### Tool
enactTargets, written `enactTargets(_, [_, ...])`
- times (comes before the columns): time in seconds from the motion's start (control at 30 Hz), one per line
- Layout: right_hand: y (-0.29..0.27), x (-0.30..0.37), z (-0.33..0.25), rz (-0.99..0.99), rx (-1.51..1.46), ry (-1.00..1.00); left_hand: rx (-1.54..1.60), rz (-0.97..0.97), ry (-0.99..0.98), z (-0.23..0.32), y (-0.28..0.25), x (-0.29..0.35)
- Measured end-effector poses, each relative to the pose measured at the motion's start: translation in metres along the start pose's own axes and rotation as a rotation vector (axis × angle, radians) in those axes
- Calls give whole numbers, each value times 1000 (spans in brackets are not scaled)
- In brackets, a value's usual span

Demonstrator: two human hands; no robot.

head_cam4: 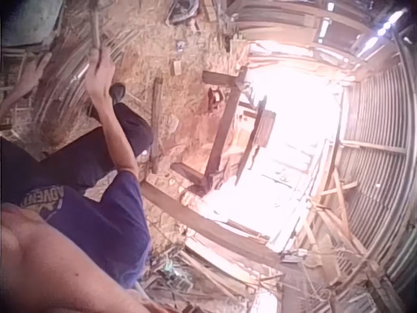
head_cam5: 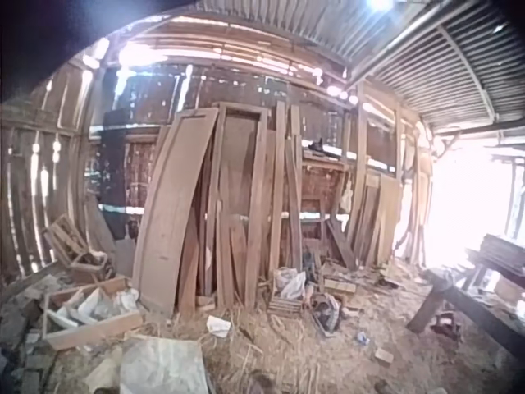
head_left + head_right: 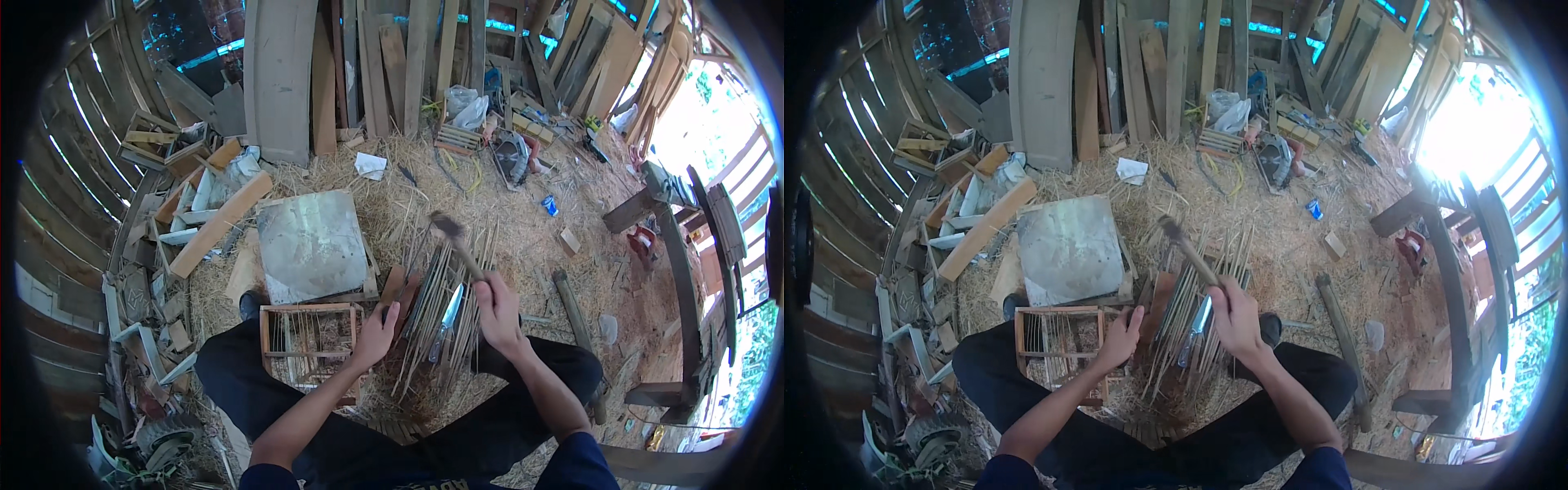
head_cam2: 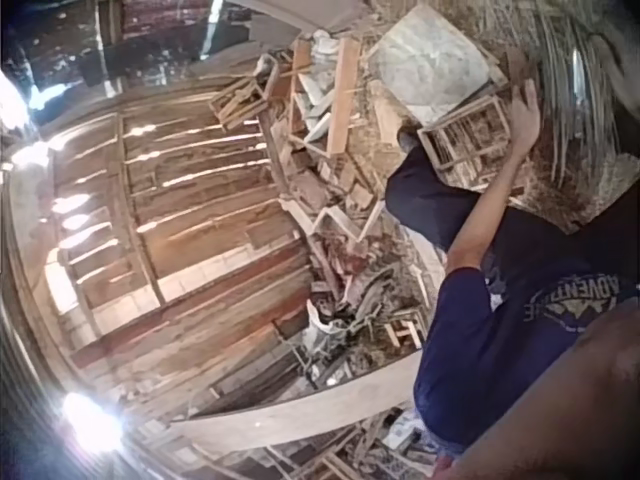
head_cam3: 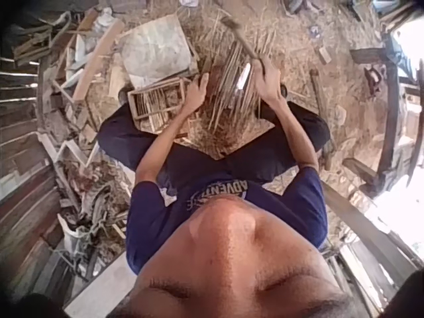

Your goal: The person constructs a wooden birdcage-like structure by hand, using a hammer to drive small nails and a machete-like blade to shave or trim wooden slats.

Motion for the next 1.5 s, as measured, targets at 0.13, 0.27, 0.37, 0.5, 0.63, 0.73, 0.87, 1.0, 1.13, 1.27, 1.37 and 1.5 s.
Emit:
enactTargets(0.13, [-16, 13, 22, 291, -475, -263, -3, 7, -5, 7, 9, -2])
enactTargets(0.27, [45, 15, 77, -140, 117, 43, 50, 17, 5, 5, 4, -5])
enactTargets(0.37, [56, 25, 78, -271, 339, 71, 54, 86, 10, 5, -5, -10])
enactTargets(0.5, [30, 14, 48, -111, 229, 21, 119, 35, -79, -1, 2, -8])
enactTargets(0.63, [-9, 1, 5, 73, 32, 14, 67, 69, -10, -11, 5, -7])
enactTargets(0.73, [-19, 7, 10, 248, -198, -146, 27, 38, -60, -22, 16, -7])
enactTargets(0.87, [58, 11, 84, -276, 349, 13, 21, 0, -2, 7, 23, 3])
enactTargets(1.0, [52, 8, 62, -259, 313, 17, -37, -4, 10, 18, 23, 11])
enactTargets(1.13, [18, -2, 32, -51, 86, 25, 40, 44, 42, 1, 27, 14])
enactTargets(1.27, [-9, 6, 20, 251, -230, -125, 42, 49, 1, -13, 27, 6])
enactTargets(1.37, [44, 20, 103, -21, 19, 10, 87, 17, 13, 8, 34, 14])
enactTargets(1.5, [78, 14, 82, -286, 265, 113, -136, 117, 121, 0, 18, 5])
Point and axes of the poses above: each hand's wrist, its own x-axis away from the middle knuckle, its own y-axis out of the palm, z = x × y, the point moved 8 cm from there along -x, towards the middle knuckle, and after that the axes turned 4 degrees about z, right-handed, at the moved point
